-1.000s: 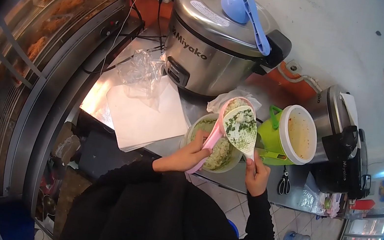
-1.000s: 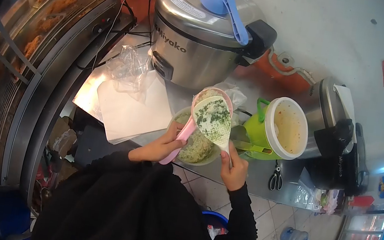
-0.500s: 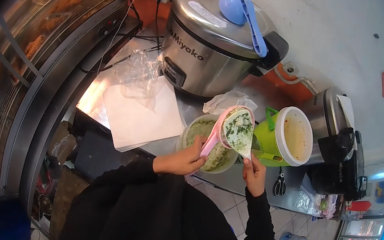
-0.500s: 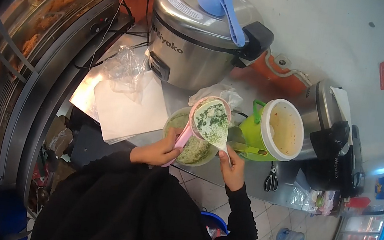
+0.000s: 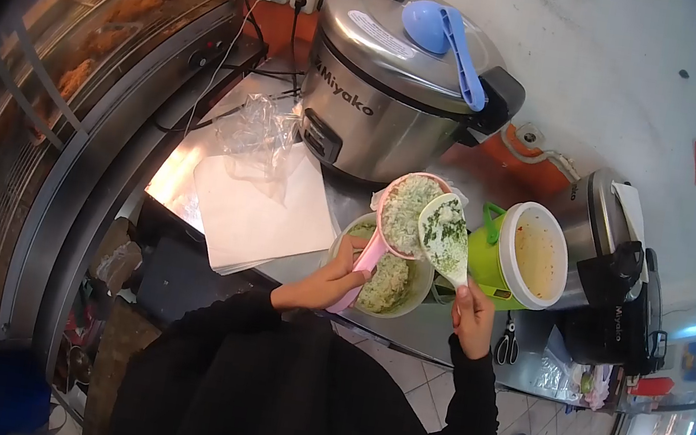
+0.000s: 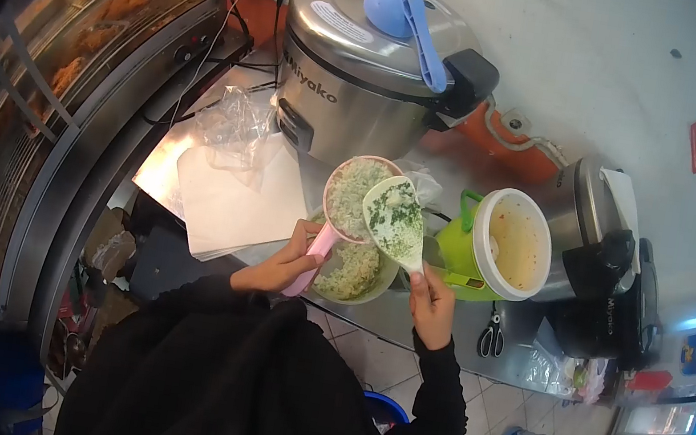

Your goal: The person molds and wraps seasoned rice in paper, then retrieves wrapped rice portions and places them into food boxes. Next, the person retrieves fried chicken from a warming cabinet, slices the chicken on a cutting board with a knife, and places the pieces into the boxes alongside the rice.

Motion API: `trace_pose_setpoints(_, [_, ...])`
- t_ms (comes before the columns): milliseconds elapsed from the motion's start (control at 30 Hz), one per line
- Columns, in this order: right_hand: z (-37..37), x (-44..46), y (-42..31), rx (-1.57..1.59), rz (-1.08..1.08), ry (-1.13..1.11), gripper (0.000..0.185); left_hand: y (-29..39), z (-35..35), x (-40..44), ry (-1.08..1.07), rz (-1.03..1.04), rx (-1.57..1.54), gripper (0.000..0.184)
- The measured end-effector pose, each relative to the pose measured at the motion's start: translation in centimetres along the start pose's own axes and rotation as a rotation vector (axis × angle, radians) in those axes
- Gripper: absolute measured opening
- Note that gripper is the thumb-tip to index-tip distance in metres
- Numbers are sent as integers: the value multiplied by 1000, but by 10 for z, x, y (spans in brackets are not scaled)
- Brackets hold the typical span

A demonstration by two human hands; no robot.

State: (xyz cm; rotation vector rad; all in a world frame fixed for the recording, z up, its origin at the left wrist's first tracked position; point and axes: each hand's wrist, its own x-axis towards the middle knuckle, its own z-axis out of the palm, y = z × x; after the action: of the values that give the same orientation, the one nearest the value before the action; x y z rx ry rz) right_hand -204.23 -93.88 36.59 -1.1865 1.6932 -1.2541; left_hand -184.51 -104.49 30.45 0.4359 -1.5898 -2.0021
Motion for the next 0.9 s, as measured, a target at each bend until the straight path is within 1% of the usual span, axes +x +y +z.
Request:
trace_pose_setpoints(33, [2, 0, 1, 0, -1, -9, 37, 0, -1, 0, 9, 0, 0, 33])
trace_pose_setpoints(100, [9, -1, 5, -120, -65, -1, 37, -2, -3, 0, 41, 117, 199, 34])
trace_pose_setpoints(133, [13, -2, 6, -135, -66, 10, 36, -5, -5, -1, 43, 115, 200, 34])
trace_pose_setpoints(167, [15, -2, 5, -135, -68, 9, 36, -8, -7, 0, 52, 137, 278, 35])
trace_pose_setpoints(233, [16, -3, 3, -63, 22, -42, 37, -11, -8, 0, 68, 159, 356, 37])
trace_pose_setpoints(267, [15, -1, 3, -63, 24, -47, 37, -12, -8, 0, 92, 130, 213, 38])
trace_pose_setpoints(300, [12, 3, 2, 29, 80, -108, 38, -12, -6, -1, 115, 101, 69, 38])
trace_pose_setpoints(333, [8, 4, 2, 122, 136, -167, 38, -10, -8, -3, 118, 98, 69, 38])
trace_pose_setpoints(367, [2, 5, 3, 122, 136, -172, 38, -6, -12, -3, 116, 18, -36, 38])
trace_pose_setpoints(400, [-4, 9, 4, 271, 135, -139, 39, -2, -17, -4, 118, -57, -140, 37])
trace_pose_setpoints(433, [-6, 12, 2, 420, 135, -106, 40, -1, -20, -6, 129, -52, -139, 37])
trace_pose_setpoints(467, [-9, 14, -3, 403, 92, -58, 37, -1, -23, -8, 200, -47, -177, 36])
trace_pose_setpoints(500, [-11, 18, 1, 405, 92, -66, 37, -1, -25, -11, 270, -44, -214, 36])
trace_pose_setpoints(533, [-13, 23, 10, 163, 85, -62, 36, -4, -27, -12, 301, 4, -257, 33])
trace_pose_setpoints(567, [-13, 26, 15, -77, 77, -56, 34, -5, -30, -15, 307, 1, -256, 33])
trace_pose_setpoints(600, [-8, 28, 11, -284, 121, -117, 31, -5, -32, -18, 301, 7, -272, 33])
trace_pose_setpoints(633, [0, 33, 16, -282, 122, -124, 31, -4, -34, -21, 297, 14, -288, 33])
trace_pose_setpoints(700, [19, 43, 30, -1111, -681, 141, 29, -4, -35, -27, 276, 20, -274, 33])
trace_pose_setpoints(733, [32, 39, 11, -1114, -613, 137, 30, -3, -35, -30, 250, 29, -261, 32])
trace_pose_setpoints(767, [46, 35, 2, -1108, -623, 127, 30, 0, -33, -33, 264, 32, -259, 32])
trace_pose_setpoints(833, [73, 24, -6, -200, -309, -147, 30, 7, -25, -39, 205, 33, -334, 39])
trace_pose_setpoints(867, [87, 19, -8, -196, -309, -152, 30, 9, -22, -44, 194, -9, -348, 39])
trace_pose_setpoints(900, [100, 14, -9, -82, -278, -165, 30, 7, -21, -48, 126, -23, -364, 38])
